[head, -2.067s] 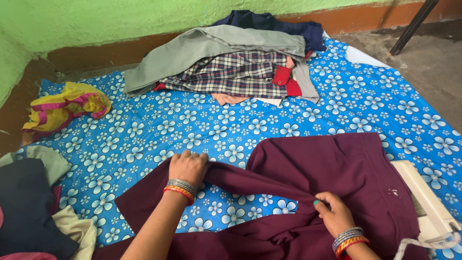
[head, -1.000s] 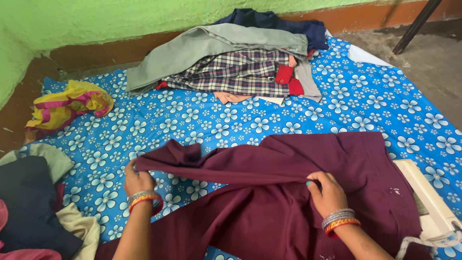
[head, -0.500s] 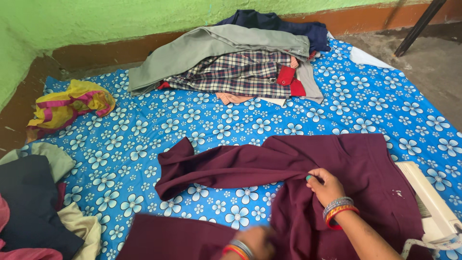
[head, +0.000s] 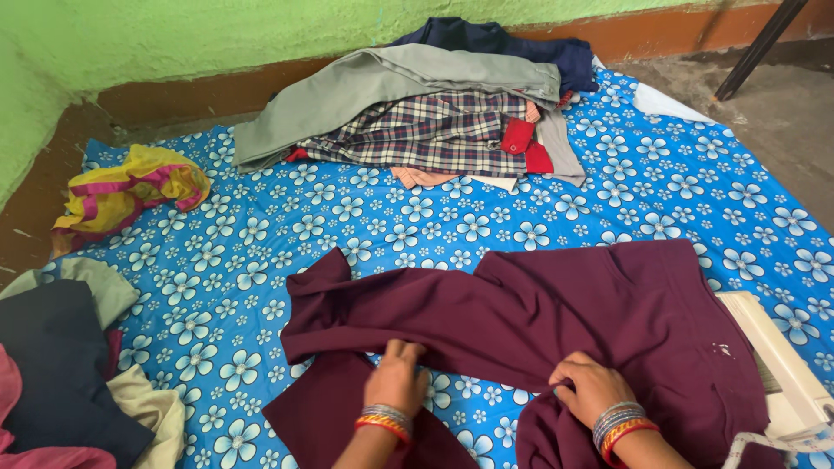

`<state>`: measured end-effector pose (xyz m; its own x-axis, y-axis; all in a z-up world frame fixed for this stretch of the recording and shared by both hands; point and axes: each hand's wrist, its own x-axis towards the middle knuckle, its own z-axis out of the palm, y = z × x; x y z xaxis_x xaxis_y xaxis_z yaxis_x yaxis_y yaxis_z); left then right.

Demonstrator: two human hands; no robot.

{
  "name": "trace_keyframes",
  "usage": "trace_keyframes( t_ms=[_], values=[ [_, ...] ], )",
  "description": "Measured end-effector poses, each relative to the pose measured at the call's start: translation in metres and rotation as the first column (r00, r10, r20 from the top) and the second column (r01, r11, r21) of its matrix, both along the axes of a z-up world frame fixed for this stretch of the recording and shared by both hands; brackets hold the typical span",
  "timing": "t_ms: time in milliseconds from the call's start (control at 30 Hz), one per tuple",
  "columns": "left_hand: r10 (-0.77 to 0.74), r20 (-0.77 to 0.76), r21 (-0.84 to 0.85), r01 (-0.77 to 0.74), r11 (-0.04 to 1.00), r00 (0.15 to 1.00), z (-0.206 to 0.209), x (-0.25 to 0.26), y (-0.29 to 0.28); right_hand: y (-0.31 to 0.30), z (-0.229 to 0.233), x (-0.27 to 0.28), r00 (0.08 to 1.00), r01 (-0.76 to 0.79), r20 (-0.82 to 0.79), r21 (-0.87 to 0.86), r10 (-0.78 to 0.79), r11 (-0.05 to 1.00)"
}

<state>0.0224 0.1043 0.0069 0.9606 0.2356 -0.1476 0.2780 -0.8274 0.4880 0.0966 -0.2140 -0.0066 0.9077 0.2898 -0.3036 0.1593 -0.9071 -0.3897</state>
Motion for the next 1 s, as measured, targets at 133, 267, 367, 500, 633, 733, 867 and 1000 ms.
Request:
trace_keyframes(
  t_ms=[133,267,367,500,633,733,867,1000],
  values=[
    [-0.095,0.267,0.237,0.030,0.971,0.959,-0.009,-0.010,0.023,0.004,0.026,0.010,0.973,-0.032,-0.230,-0.256,-0.029,0.966],
    [-0.169,0.134,0.309,0.121,0.943,0.977,-0.011,-0.010,0.026,0.012,0.050,0.051,0.800,-0.156,-0.599,-0.148,0.037,0.977],
    [-0.296,0.089,0.337,0.251,0.908,0.951,-0.011,-0.008,0.028,0.044,0.038,0.095,0.993,0.090,-0.087,0.129,-0.080,0.987],
    [-0.499,0.108,0.419,0.415,0.807,0.860,-0.018,-0.010,0.024,0.092,0.001,0.159,0.940,-0.162,0.336,0.269,0.065,0.949],
    [-0.619,0.258,0.520,0.434,0.736,0.741,-0.032,-0.010,0.015,0.103,-0.022,0.206,0.942,-0.323,0.060,-0.091,0.329,0.942],
    [-0.598,0.308,0.525,0.392,0.755,0.740,-0.037,-0.006,0.018,0.076,-0.019,0.226,0.923,-0.377,-0.109,-0.068,0.369,0.924],
    [-0.563,0.134,0.422,0.467,0.777,0.816,-0.036,-0.008,0.023,0.038,0.033,0.246,0.985,-0.170,-0.039,-0.320,0.166,0.932],
    [-0.587,0.164,0.436,0.476,0.764,0.793,-0.031,-0.008,0.013,0.024,0.071,0.199,0.899,0.234,0.414,-0.185,-0.140,0.955]
  ],
)
